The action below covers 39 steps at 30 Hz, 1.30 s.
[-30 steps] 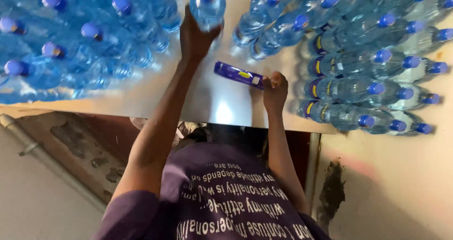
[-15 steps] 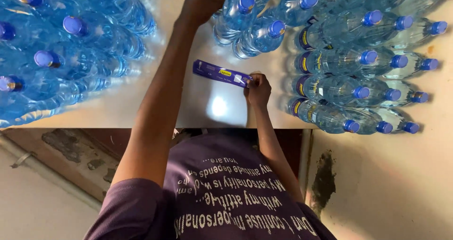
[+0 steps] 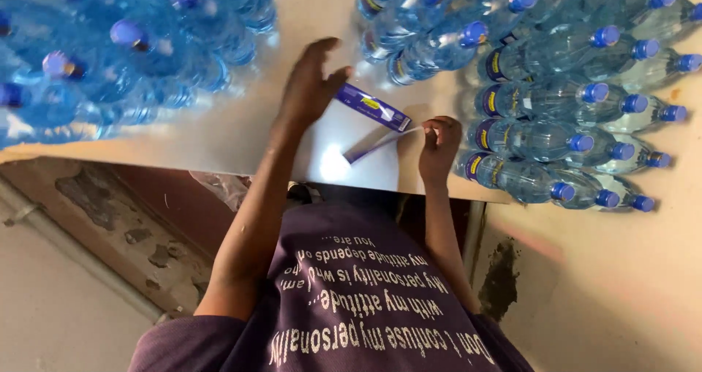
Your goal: Manually applying adhesive labels to plastic water bottles
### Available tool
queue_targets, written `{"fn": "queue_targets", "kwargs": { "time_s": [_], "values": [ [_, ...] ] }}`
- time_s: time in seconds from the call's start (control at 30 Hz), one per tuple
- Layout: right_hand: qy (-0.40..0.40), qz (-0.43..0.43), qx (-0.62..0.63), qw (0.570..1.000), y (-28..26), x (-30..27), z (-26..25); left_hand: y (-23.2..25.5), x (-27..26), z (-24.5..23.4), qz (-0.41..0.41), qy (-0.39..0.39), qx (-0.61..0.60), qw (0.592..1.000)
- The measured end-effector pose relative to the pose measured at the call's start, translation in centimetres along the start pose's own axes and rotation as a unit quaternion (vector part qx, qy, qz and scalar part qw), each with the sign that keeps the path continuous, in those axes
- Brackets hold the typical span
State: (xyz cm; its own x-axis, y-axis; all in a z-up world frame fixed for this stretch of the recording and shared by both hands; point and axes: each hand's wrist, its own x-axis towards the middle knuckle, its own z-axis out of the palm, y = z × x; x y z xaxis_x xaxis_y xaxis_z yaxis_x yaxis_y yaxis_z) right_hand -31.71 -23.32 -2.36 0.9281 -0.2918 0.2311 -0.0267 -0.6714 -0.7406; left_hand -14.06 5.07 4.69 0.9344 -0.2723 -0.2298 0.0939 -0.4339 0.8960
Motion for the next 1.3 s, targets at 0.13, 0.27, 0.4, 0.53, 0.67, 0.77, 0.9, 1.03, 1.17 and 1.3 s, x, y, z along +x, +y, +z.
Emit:
{"fn": "queue_targets", "kwargs": {
  "time_s": [0.13,0.27,0.4,0.53,0.67,0.77,0.9,1.03,1.17,1.3],
  "values": [
    [-0.021,-0.032,0.061,0.997,-7.0,0.6,-1.5,0.7,-0.1,4.4,0.051,-0.188,-0.064,0.979],
    [0.007,-0.098,0.123,0.987,-15.1,1.8,-2.0,4.2,-4.8,4.1,0.031,-0.334,-0.21,0.918],
    [0.031,-0.027,0.291,0.956,-20.0,0.6,-1.7,4.0,-7.8,3.7,0.053,-0.136,-0.473,0.869],
    [-0.041,0.049,0.357,0.932,-21.1,-1.0,-1.0,6.4,-11.0,0.2,0.086,-0.056,-0.471,0.876],
    [-0.054,0.047,0.383,0.921,-22.9,-1.4,-0.8,6.8,-13.3,-1.3,0.105,-0.018,-0.485,0.868],
    [-0.061,0.039,0.393,0.917,-23.9,-1.2,-0.5,7.6,-15.7,-1.9,0.164,0.071,-0.391,0.903],
    [-0.042,-0.006,0.318,0.947,-27.8,-1.1,-1.0,8.1,-18.5,-2.1,0.208,0.066,-0.327,0.92],
    [-0.053,-0.081,0.248,0.964,-30.3,-1.3,-0.5,5.2,-18.4,-0.2,0.203,0.091,-0.428,0.876],
    [-0.054,-0.06,0.278,0.957,-31.4,-2.3,0.3,5.8,-18.9,-1.9,0.188,0.125,-0.456,0.861],
    [-0.036,0.02,0.369,0.928,-27.5,-2.8,1.3,3.6,-17.8,-4.2,0.147,0.186,-0.543,0.806]
  ]
}}
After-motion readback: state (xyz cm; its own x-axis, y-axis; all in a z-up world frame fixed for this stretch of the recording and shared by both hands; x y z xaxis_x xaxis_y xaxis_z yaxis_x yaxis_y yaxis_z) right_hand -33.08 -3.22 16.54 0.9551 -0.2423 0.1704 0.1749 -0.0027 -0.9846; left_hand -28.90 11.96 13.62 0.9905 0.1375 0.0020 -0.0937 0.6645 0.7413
